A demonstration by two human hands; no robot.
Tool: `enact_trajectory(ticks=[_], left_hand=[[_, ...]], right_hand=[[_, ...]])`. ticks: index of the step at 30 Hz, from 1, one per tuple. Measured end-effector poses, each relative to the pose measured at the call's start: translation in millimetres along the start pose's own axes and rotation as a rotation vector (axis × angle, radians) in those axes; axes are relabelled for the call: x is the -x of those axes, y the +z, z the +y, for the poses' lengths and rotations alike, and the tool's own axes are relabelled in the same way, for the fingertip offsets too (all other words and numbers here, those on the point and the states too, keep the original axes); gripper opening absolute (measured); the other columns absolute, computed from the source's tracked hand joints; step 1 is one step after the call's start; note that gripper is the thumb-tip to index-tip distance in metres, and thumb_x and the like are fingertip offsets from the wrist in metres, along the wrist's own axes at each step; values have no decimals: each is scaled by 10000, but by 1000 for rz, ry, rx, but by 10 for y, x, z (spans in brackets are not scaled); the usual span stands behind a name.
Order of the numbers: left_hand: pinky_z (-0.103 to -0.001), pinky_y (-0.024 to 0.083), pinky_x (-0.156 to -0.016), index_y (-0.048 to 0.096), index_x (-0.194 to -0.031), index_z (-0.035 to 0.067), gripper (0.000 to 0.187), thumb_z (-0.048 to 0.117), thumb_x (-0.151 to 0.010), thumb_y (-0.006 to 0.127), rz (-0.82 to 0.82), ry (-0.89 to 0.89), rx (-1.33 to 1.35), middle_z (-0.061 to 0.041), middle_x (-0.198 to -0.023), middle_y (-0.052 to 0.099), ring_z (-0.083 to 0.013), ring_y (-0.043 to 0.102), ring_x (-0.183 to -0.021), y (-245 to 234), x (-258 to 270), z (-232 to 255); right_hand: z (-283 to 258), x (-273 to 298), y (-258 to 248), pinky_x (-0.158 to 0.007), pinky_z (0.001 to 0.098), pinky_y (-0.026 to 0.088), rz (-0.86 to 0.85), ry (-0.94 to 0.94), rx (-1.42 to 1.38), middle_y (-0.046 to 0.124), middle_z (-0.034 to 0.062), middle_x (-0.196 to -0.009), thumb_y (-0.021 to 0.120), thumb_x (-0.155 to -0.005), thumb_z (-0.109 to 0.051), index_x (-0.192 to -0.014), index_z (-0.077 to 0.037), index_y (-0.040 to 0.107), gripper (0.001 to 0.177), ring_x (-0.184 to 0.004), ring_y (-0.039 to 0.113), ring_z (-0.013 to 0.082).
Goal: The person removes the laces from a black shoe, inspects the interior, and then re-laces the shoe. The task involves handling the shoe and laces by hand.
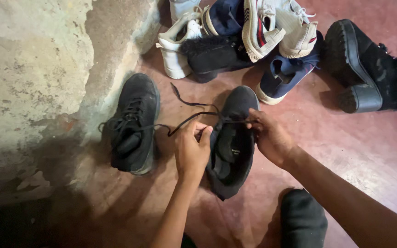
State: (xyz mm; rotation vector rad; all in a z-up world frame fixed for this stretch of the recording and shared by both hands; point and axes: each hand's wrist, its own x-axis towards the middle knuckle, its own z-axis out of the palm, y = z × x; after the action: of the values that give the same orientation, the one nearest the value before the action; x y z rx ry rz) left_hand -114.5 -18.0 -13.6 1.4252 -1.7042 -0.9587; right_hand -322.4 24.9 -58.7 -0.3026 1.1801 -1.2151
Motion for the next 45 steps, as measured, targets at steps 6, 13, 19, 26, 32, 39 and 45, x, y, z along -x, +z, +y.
enact_trajectory(ticks=[6, 13, 19, 26, 32, 39, 45], left_hand=[[-452, 489, -649, 653, -892, 56, 120, 120, -860, 749, 9, 395, -211, -145, -858, 664, -373, 656, -783, -19, 136, 140], [-411, 521, -640, 626, -871, 52, 140, 128, -878, 744, 68, 153, -141, -113, -811, 657, -304, 681, -718, -163, 145, 147], [-398, 534, -657, 644, -900, 73, 128, 166, -887, 731, 10, 90, -98, -95, -830, 677, -273, 697, -735, -166, 183, 113], [-395, 504, -756, 755, -1015, 125, 245, 95, -773, 730, -5, 212, -166, -94, -839, 681, -282, 658, -817, 42, 14, -68], [-291, 459, -793, 699, -952, 34, 136, 110, -841, 676, -238, -302, 754, 10, -881, 686, -108, 602, -820, 46, -91, 39], [-353, 560, -832, 562, -1029, 40, 253, 285, -1035, 621, -305, -84, 996, 43, -779, 516, -83, 560, -736, -1129, -144, 611], [-260, 604, -601, 506, -1402, 1, 556, 451, -1081, 572, -1124, 167, 788, -135, -1022, 709, -224, 723, -802, -1921, 51, 1101]], right_hand=[[-424, 103, 345, -645, 279, 476, -108, -190, 1032, 663, -9, -719, 641, -945, -424, -803, -95, 706, 364, -700, 612, 98], [-407, 264, 380, -725, 257, 443, -18, -198, 429, 622, -33, -801, 595, -993, -307, -943, -143, 701, 202, -728, 529, 80], [-136, 293, 127, -788, 271, 482, 3, -153, 110, 551, -50, -759, 560, -1039, -324, -899, -106, 662, 278, -742, 525, 78], [-214, 280, 229, -702, 257, 433, -48, -129, 665, 641, -59, -799, 563, -994, -318, -1011, -114, 765, 287, -726, 500, 53], [-265, 304, 322, -753, 226, 469, -43, -109, 531, 671, -121, -890, 570, -990, -324, -1027, -127, 731, 258, -758, 509, 23], [-219, 230, 188, -698, 264, 404, -4, -102, 483, 457, -56, -710, 581, -1044, -339, -1036, -113, 762, 290, -697, 431, 63], [-297, 223, 223, -764, 250, 458, -42, -268, 646, 671, -66, -863, 597, -1002, -311, -1000, -84, 765, 283, -824, 562, 49]])
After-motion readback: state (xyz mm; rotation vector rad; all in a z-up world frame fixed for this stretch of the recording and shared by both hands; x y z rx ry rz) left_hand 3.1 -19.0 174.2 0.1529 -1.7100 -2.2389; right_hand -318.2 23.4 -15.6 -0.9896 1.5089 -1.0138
